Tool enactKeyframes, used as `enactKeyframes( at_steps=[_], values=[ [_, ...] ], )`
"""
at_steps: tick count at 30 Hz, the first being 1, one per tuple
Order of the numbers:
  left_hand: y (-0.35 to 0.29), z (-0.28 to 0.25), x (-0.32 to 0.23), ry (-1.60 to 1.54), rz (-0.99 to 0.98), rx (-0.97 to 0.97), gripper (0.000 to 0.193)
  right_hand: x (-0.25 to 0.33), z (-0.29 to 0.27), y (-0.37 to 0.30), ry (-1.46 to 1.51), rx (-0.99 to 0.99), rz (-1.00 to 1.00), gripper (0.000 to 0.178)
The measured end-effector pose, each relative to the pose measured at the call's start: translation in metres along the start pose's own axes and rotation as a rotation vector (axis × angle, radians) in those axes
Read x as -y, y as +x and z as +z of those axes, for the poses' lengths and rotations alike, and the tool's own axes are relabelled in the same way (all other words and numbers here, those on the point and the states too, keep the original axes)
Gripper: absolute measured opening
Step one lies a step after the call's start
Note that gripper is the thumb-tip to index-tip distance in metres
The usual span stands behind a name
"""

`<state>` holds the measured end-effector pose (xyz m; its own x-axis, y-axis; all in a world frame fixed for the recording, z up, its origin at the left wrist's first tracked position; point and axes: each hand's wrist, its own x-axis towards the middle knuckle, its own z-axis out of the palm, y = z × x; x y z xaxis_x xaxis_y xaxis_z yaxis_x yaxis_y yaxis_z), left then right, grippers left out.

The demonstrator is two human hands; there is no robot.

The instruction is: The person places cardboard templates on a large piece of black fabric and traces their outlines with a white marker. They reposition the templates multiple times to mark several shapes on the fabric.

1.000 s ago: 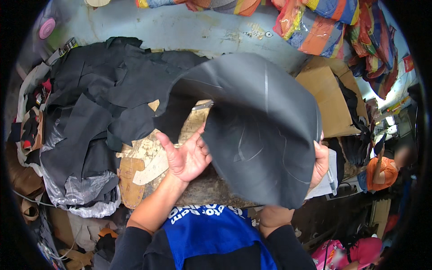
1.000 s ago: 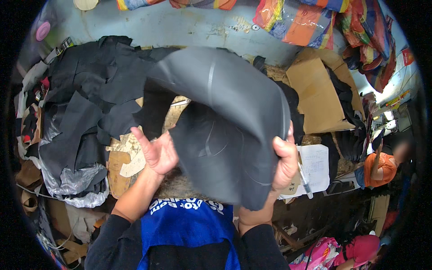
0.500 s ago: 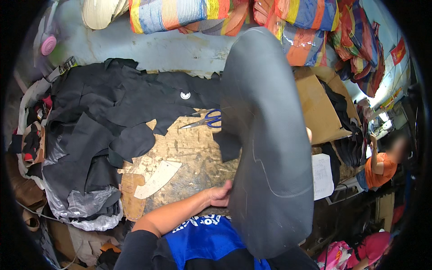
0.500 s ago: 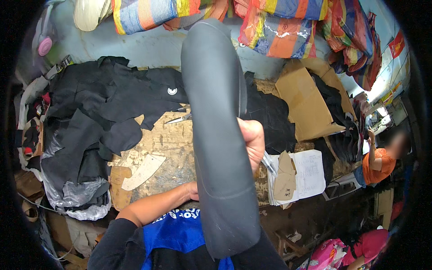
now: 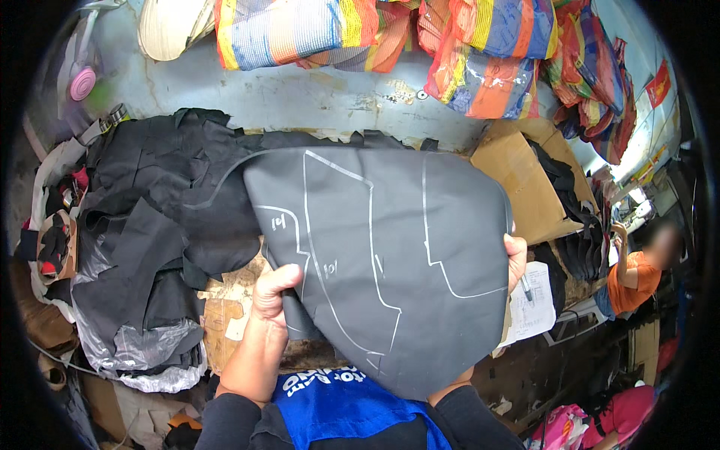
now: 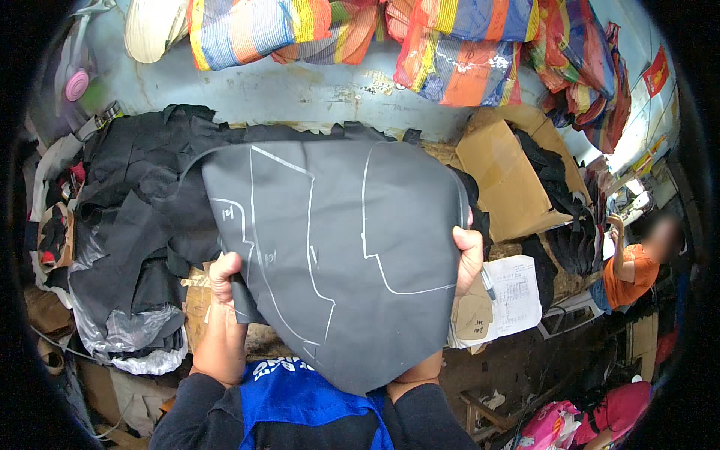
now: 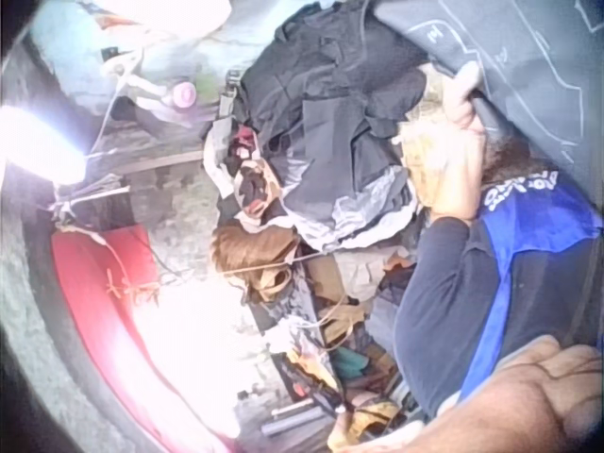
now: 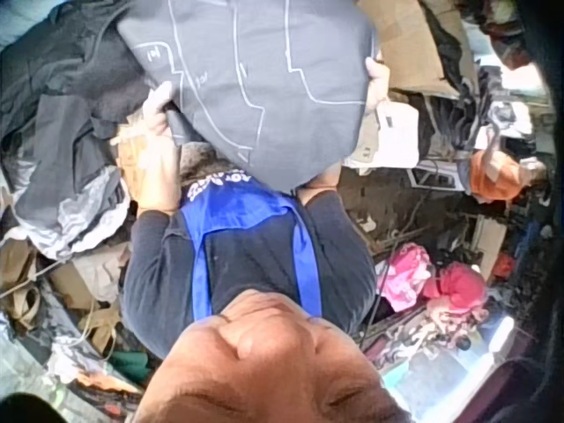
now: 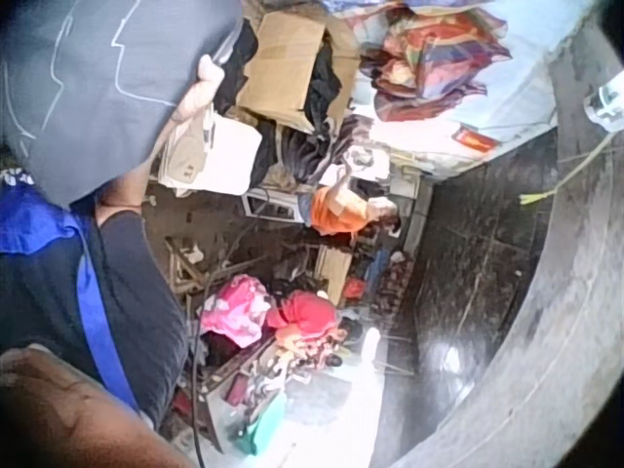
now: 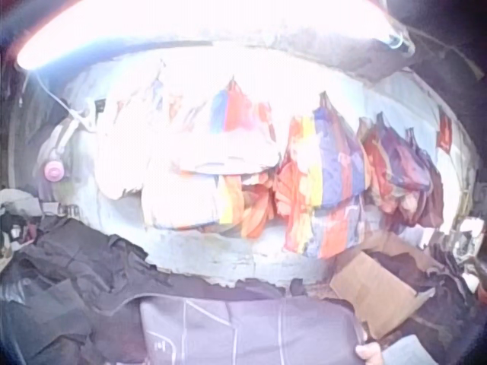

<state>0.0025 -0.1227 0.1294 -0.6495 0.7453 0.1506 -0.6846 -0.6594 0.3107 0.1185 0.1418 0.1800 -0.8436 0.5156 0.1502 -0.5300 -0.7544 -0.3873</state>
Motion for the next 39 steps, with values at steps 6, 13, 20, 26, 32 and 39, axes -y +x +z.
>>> enactKeyframes(
  at_steps=[6,13,20,26,32,39],
  values=[
    [0.000,0.015,-0.006,0.116,0.048,-0.257,0.043,-0.008,0.006,-0.001,-0.001,0.053,-0.093,0.018],
    [-0.004,0.027,-0.014,0.260,0.095,-0.337,0.041,-0.007,0.001,0.000,-0.137,-0.017,-0.052,0.022],
    [-0.009,0.025,-0.014,0.445,0.129,-0.426,0.042,-0.011,-0.011,-0.004,-0.214,-0.033,-0.083,0.025],
    [-0.016,0.024,-0.019,0.586,0.328,-0.476,0.049,0.000,-0.022,-0.001,-0.343,-0.002,-0.093,0.020],
    [-0.035,0.001,-0.015,0.844,0.352,-0.499,0.073,0.039,-0.065,0.009,-0.711,-0.074,-0.059,0.034],
    [-0.092,-0.078,0.049,1.235,-0.575,-0.493,0.053,0.050,-0.161,0.023,-2.175,-0.348,-0.256,0.024]
  ],
)
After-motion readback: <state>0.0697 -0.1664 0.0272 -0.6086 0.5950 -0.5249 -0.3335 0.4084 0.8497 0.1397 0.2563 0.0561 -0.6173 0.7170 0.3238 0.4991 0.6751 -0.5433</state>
